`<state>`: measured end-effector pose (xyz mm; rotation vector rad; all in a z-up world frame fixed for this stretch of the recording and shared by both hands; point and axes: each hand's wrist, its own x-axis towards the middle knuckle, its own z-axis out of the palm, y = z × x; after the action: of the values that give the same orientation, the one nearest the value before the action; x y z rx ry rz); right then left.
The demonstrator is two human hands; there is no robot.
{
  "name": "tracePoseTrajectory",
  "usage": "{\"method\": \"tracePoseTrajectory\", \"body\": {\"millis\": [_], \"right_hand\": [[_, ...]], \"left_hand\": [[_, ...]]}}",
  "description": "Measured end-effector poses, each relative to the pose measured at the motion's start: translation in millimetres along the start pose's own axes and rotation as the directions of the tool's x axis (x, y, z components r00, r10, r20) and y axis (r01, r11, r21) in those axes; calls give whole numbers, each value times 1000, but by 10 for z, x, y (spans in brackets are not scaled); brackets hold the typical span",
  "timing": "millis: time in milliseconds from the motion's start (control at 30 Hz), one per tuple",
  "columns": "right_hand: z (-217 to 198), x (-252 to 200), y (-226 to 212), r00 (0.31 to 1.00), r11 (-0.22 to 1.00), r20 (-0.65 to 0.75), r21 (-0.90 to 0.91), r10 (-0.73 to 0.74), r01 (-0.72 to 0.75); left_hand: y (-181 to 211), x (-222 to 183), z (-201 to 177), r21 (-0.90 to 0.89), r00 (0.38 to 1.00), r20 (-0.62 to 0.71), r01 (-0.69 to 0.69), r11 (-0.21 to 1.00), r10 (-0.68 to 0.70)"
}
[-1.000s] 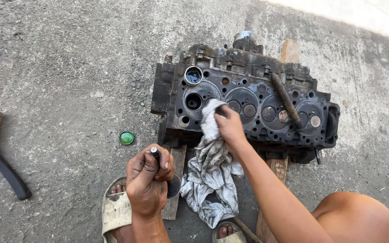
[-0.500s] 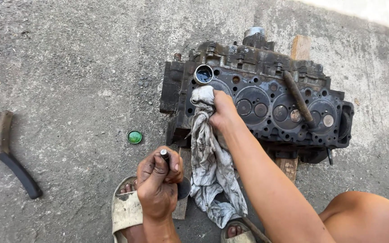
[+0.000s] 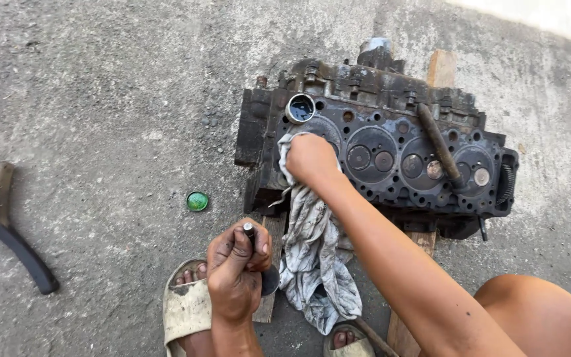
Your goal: The person cleans and laps engine valves into a cylinder head using a cloth while manually rotating the valves.
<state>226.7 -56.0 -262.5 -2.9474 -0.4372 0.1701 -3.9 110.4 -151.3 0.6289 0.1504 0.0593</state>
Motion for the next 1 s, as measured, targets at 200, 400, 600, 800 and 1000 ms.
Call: {"method": "tracePoseTrajectory", "body": {"millis": [200,400,600,800,1000], "right_hand": [[-299,-113,-132,935,895,109,-270,-338,355],[-114,-76,16,828,701,244,-444,-504,558],[-577,-278,279,881,817,188,-330,-434,473],[-810,-578,701,974,799,153,558,167,-225],[-680,-795,927,915,49,219,967,340,-250]], "left_hand": [[-51,40,70,28,1000,14,-8,1000,8],[6,5,88,69,1000,18,-26,997,25],[23,19,160,66,1000,8,-5,998,4],[-66,41,107,43,999,44,-25,999,23],[-82,52,66,52,998,53,-41,998,38]]}}
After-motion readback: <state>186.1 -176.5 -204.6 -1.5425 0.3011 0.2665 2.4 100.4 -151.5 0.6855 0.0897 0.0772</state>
